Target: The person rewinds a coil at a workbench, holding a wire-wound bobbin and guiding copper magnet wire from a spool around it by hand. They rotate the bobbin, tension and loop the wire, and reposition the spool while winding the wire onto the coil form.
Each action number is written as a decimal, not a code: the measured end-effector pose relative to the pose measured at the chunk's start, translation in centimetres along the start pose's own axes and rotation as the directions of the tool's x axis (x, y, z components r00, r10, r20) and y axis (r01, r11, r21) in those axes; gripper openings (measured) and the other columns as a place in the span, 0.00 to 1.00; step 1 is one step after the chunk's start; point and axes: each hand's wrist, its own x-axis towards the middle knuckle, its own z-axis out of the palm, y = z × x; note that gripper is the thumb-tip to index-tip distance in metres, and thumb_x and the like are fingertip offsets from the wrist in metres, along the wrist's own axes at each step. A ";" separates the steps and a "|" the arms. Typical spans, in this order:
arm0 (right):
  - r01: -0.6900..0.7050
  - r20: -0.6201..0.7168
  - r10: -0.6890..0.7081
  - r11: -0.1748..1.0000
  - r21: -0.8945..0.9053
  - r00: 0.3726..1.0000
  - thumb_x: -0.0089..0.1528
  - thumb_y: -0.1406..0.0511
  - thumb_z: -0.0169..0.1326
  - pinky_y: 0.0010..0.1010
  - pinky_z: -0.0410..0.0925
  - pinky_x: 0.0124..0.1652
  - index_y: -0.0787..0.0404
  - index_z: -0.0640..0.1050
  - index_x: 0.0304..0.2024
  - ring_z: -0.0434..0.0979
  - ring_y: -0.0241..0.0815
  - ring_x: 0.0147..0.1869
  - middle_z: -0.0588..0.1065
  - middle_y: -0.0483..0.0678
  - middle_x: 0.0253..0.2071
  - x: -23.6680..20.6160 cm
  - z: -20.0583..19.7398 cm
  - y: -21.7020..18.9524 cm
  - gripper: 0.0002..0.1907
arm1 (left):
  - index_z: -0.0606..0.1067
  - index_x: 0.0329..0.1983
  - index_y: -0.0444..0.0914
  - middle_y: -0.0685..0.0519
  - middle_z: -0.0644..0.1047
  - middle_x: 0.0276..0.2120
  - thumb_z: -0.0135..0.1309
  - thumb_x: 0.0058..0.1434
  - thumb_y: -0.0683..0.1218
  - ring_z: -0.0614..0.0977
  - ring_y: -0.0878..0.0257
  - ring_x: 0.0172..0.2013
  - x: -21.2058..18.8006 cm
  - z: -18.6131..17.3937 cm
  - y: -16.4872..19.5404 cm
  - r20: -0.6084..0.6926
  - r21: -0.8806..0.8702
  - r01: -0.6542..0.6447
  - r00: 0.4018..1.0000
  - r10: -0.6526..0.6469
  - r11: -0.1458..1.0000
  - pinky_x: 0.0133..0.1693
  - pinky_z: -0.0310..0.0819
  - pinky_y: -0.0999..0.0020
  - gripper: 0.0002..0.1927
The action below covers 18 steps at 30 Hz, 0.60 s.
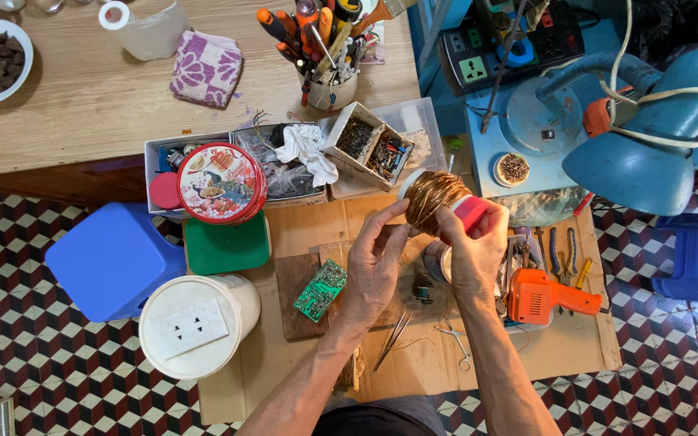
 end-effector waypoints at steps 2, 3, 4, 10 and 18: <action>-0.034 -0.015 0.035 0.995 0.098 0.999 0.60 0.64 0.65 0.25 0.73 0.42 0.64 0.66 0.51 0.76 0.34 0.43 0.74 0.49 0.44 0.4 -0.3 0.5 0.25 | 0.70 0.67 0.35 0.51 0.77 0.50 0.53 0.71 0.40 0.79 0.66 0.49 -0.2 -0.2 0.0 -0.016 0.033 -0.011 1.000 0.011 0.999 0.55 0.75 0.72 0.21; -0.030 -0.019 0.032 0.993 0.115 0.999 0.60 0.64 0.65 0.25 0.73 0.43 0.64 0.66 0.51 0.77 0.34 0.43 0.74 0.49 0.44 0.5 -0.4 0.7 0.25 | 0.71 0.65 0.35 0.51 0.75 0.50 0.56 0.69 0.39 0.79 0.66 0.48 -0.3 -0.3 0.0 -0.033 0.099 -0.022 0.999 0.026 0.995 0.54 0.75 0.72 0.22; -0.025 -0.025 0.028 0.991 0.131 0.999 0.60 0.64 0.65 0.25 0.73 0.43 0.64 0.67 0.51 0.77 0.34 0.43 0.74 0.49 0.44 0.5 -0.6 0.8 0.25 | 0.72 0.64 0.34 0.51 0.74 0.50 0.59 0.66 0.39 0.78 0.66 0.47 -0.3 -0.4 0.1 -0.047 0.163 -0.032 0.998 0.040 0.986 0.53 0.75 0.72 0.22; -0.004 0.027 0.006 0.999 -0.048 1.000 0.59 0.64 0.65 0.26 0.74 0.45 0.63 0.65 0.52 0.77 0.34 0.47 0.74 0.48 0.46 -0.3 -1.0 0.8 0.26 | 0.82 0.50 0.36 0.55 0.83 0.45 0.59 0.65 0.45 0.84 0.69 0.43 0.0 -1.3 0.9 -0.010 0.351 -0.044 0.999 0.050 0.935 0.44 0.79 0.75 0.13; 0.179 0.268 -0.062 0.880 -0.440 0.961 0.52 0.63 0.68 0.31 0.75 0.51 0.65 0.65 0.58 0.80 0.40 0.52 0.76 0.52 0.50 -1.5 -1.6 -1.7 0.36 | 0.82 0.48 0.34 0.51 0.82 0.34 0.58 0.65 0.51 0.82 0.70 0.32 4.7 -3.5 2.6 0.025 0.096 0.253 0.966 -0.256 0.963 0.34 0.83 0.74 0.16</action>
